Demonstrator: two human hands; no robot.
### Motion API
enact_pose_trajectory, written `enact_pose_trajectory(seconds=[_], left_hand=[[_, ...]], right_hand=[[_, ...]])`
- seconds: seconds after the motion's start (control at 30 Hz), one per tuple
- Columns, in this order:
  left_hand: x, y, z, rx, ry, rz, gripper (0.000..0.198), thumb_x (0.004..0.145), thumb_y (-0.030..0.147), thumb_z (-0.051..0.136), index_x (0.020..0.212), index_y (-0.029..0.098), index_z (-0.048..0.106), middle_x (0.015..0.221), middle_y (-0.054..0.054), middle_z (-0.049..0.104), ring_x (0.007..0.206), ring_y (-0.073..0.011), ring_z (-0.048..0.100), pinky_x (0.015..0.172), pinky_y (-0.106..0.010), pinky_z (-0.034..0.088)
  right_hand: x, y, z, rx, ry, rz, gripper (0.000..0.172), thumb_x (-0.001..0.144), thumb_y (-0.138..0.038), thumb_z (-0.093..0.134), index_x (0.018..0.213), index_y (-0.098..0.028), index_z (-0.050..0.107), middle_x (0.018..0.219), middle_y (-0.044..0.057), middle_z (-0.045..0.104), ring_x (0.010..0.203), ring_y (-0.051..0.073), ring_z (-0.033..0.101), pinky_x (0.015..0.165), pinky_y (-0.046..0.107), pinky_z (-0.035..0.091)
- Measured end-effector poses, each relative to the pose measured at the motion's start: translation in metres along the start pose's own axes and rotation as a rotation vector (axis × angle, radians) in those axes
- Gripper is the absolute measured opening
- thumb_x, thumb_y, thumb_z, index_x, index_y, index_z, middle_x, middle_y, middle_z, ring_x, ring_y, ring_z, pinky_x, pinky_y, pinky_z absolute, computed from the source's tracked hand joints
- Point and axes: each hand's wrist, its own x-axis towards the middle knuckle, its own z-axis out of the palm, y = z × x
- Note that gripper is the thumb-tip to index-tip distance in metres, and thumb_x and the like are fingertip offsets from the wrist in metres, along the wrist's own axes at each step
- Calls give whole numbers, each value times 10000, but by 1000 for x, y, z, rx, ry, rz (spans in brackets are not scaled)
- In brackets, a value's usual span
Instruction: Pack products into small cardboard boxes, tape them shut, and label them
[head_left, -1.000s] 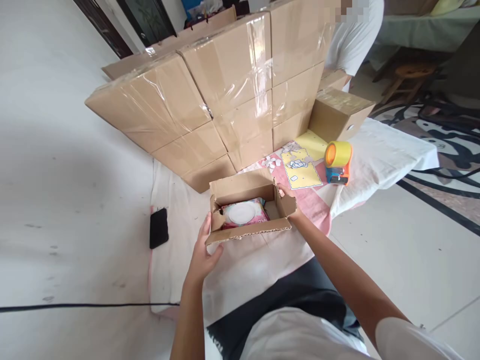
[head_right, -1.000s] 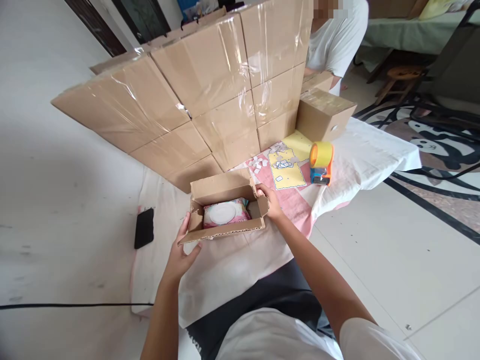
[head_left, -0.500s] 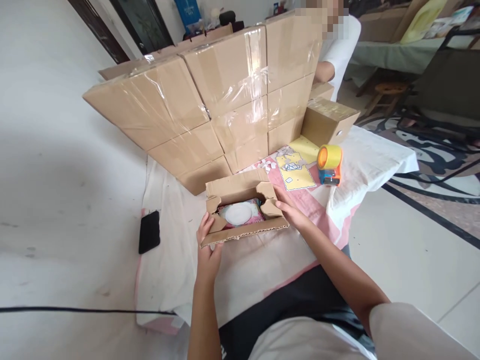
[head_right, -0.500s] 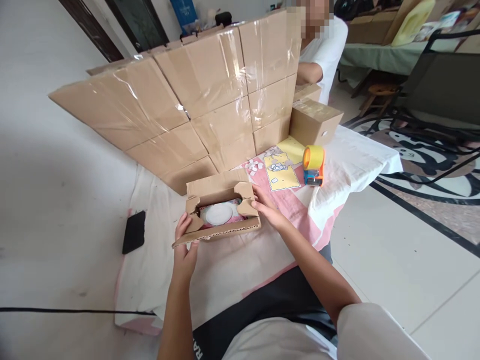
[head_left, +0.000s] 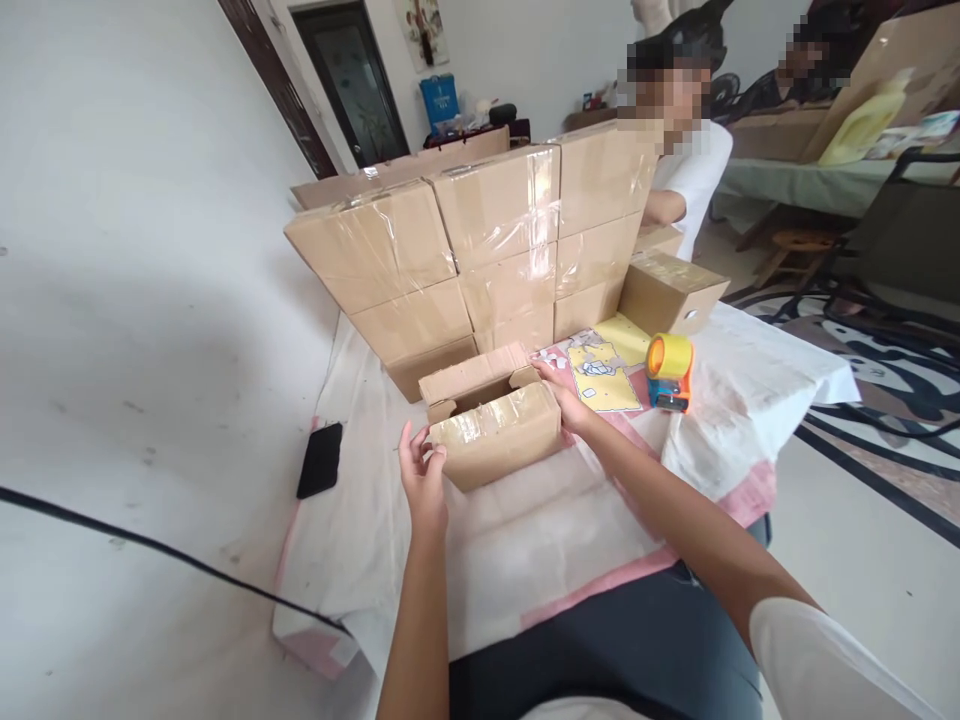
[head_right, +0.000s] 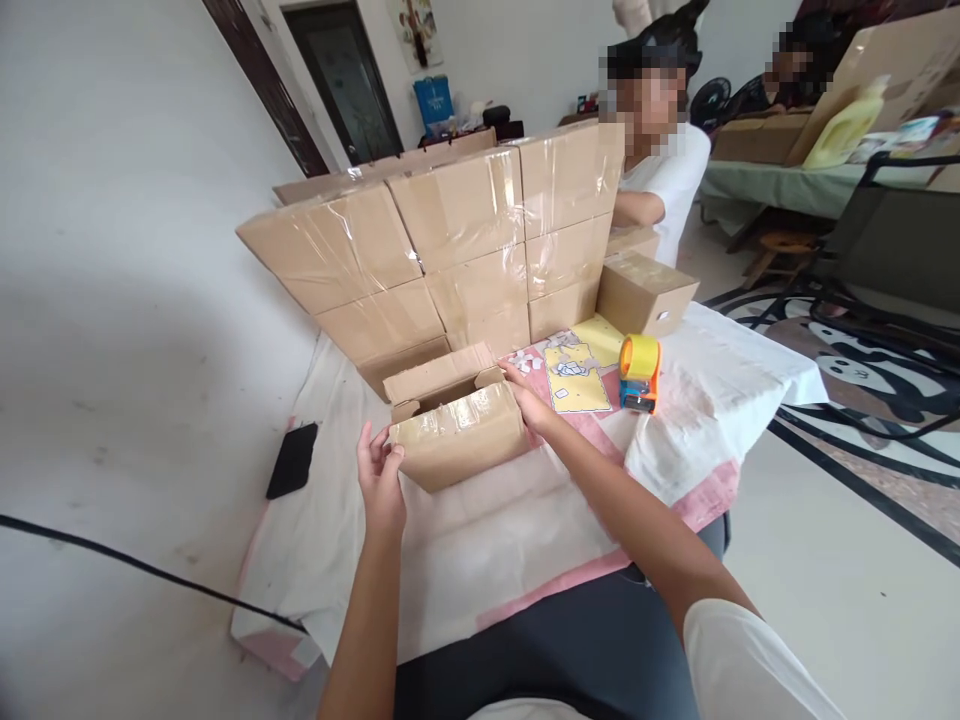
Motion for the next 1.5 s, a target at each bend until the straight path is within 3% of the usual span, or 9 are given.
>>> enact_pose_trajectory(seconds=[0.23,0.47,0.77,1.0,1.2,1.27,1.37,1.43,1.5], left_hand=[[-5,-2,4,-36,3,8,615,913,316,601,1510,277,462,1560,-107,516,1368,-230,530,1075,-363,477],[-3,-6,0,-18,-7,14,586,905,339,613,1478,293,505,1562,-90,520,1442,-253,475,1137,-391,449],[-7,-7,-4,-4,-33,27,547,915,376,630,1451,308,541,1566,-66,508,1446,-248,468,1173,-395,430],[24,18,-9,109,-228,6,859,808,182,535,1603,392,284,1620,-30,417,1432,-266,478,1092,-393,485],[22,65,9,935,-468,388,433,965,228,421,1299,346,671,1340,-26,687,1381,-277,525,1259,-621,102],[11,74,20,1126,-480,441,427,983,405,518,1392,321,609,1352,-78,675,1375,-330,530,1234,-675,105],[-4,75,34,1292,-450,491,616,917,527,641,1472,278,545,1421,-155,610,1425,-406,468,1194,-708,195],[-6,69,38,1332,-421,495,596,910,513,662,1452,281,571,1441,-160,594,1437,-409,457,1185,-694,243],[-3,63,38,1316,-392,483,572,898,507,685,1424,301,599,1452,-135,598,1442,-384,464,1188,-646,291]], right_hand=[[4,4,-9,57,-80,19,461,747,-367,572,1191,-257,624,1008,25,726,877,232,678,776,348,545],[2,-4,-10,135,-155,63,504,839,-658,492,1070,-241,655,992,112,717,964,313,669,835,471,527],[9,-6,-6,68,-59,149,372,711,-297,586,1080,-253,600,826,-7,648,678,166,574,566,258,425],[6,-18,-8,-99,-47,-142,249,775,-313,583,982,-252,706,1096,21,702,1099,243,613,969,370,479],[6,-29,-27,-478,-141,-291,388,979,-502,489,994,-244,778,1356,84,611,1393,283,482,1189,476,333],[4,-40,-42,-656,5,-370,372,975,-493,512,1081,-236,760,1365,112,598,1359,293,509,1179,503,344],[-8,-67,-83,-945,530,-438,407,903,-430,632,1252,-225,672,1366,151,576,1355,337,475,1169,570,308],[-20,-84,-118,-1068,919,-267,647,827,-396,729,1418,-203,546,1476,211,468,1406,392,393,1155,616,267],[-30,-92,-151,-1030,1071,65,849,754,-358,801,1492,-135,446,1509,297,394,1380,435,410,1092,609,321]])
